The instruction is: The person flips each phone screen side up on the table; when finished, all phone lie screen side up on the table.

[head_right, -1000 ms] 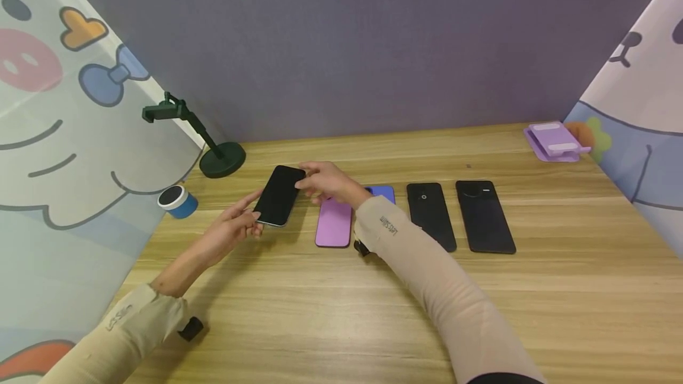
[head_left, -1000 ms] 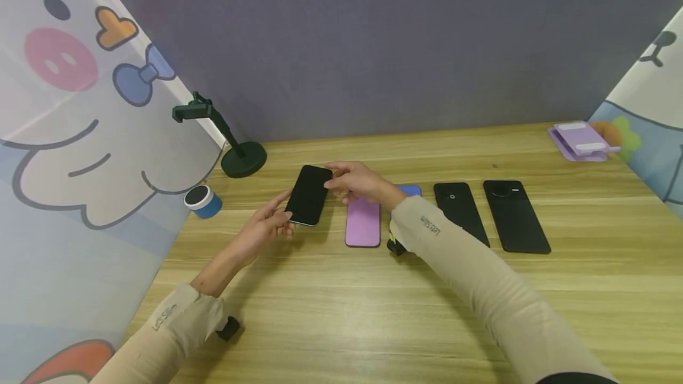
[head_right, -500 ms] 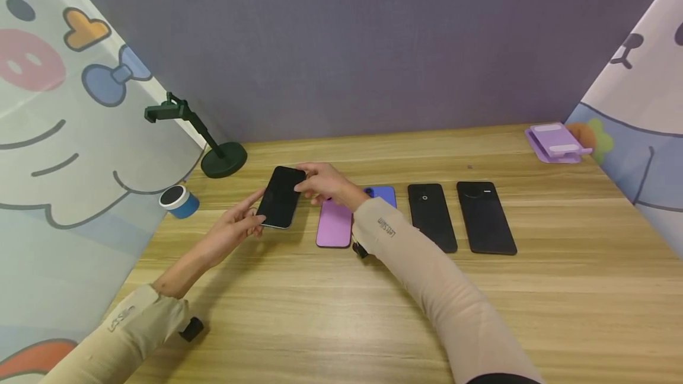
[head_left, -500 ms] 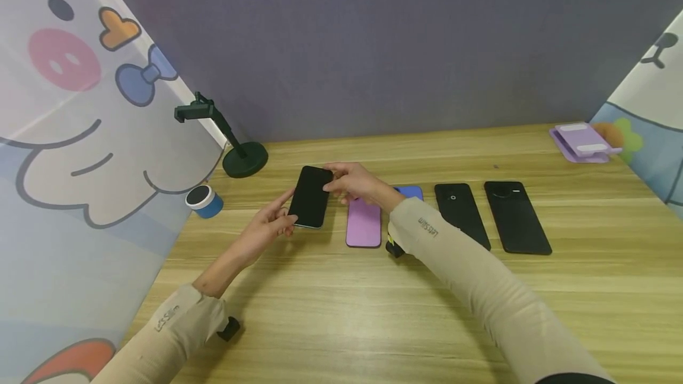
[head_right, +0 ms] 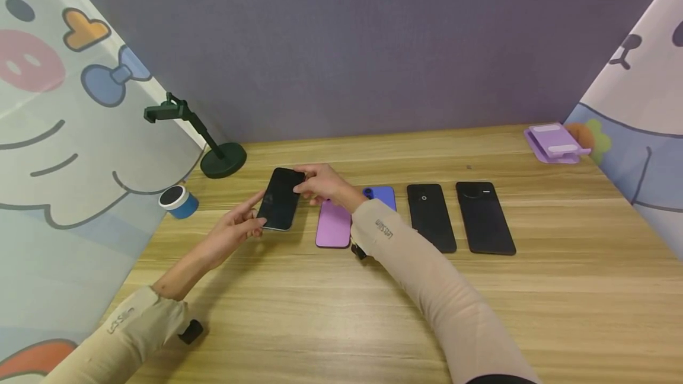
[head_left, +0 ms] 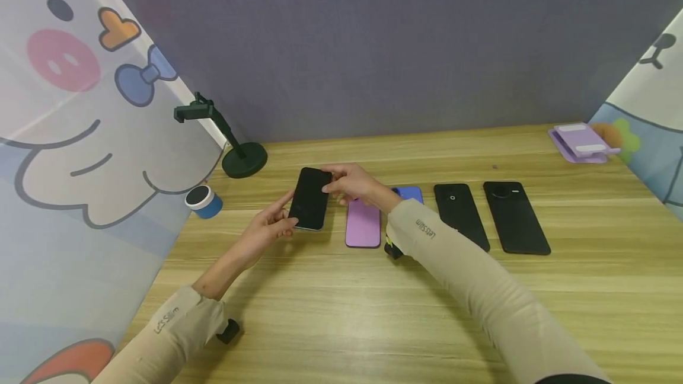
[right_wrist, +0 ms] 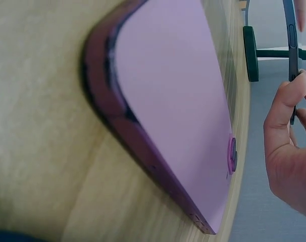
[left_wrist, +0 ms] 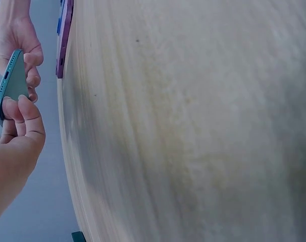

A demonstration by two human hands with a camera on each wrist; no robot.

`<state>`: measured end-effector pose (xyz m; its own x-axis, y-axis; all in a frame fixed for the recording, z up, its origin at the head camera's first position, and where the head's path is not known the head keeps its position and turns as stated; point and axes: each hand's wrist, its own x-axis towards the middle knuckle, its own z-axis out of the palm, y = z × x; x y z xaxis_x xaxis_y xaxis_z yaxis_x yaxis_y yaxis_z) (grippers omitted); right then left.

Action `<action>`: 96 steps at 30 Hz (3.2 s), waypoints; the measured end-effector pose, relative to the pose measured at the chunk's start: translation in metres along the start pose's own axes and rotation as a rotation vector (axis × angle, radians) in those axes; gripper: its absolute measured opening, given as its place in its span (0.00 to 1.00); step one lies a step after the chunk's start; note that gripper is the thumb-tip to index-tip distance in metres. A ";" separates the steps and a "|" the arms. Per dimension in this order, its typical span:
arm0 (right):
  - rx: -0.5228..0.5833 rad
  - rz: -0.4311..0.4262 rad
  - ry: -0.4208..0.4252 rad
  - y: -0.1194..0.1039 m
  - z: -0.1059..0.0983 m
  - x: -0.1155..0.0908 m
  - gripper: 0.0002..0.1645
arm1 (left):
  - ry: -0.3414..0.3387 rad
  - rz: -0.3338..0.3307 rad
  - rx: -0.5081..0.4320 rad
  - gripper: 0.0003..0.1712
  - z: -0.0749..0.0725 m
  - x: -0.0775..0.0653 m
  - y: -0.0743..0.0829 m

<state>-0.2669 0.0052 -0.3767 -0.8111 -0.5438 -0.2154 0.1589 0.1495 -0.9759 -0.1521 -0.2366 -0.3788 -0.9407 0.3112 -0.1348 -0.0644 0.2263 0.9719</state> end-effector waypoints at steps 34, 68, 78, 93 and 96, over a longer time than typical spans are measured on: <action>-0.133 0.209 -0.058 0.002 0.016 0.002 0.39 | -0.201 -0.228 0.202 0.48 -0.015 0.002 -0.009; -0.437 0.186 -0.020 -0.006 0.018 0.001 0.34 | -0.274 -0.226 0.370 0.48 -0.011 0.010 0.000; -0.483 0.186 -0.009 -0.004 0.022 0.003 0.34 | -0.332 -0.267 0.452 0.55 -0.008 0.015 0.003; -0.534 0.144 -0.010 -0.003 0.019 0.004 0.34 | -0.251 -0.227 0.926 0.60 0.008 0.018 0.014; -0.536 0.144 -0.007 -0.003 0.019 0.003 0.34 | -0.232 -0.208 0.974 0.60 0.010 0.016 0.013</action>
<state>-0.2593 -0.0132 -0.3750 -0.7980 -0.4924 -0.3474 -0.0425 0.6210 -0.7827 -0.1647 -0.2193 -0.3707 -0.8473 0.3280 -0.4176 0.1773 0.9161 0.3597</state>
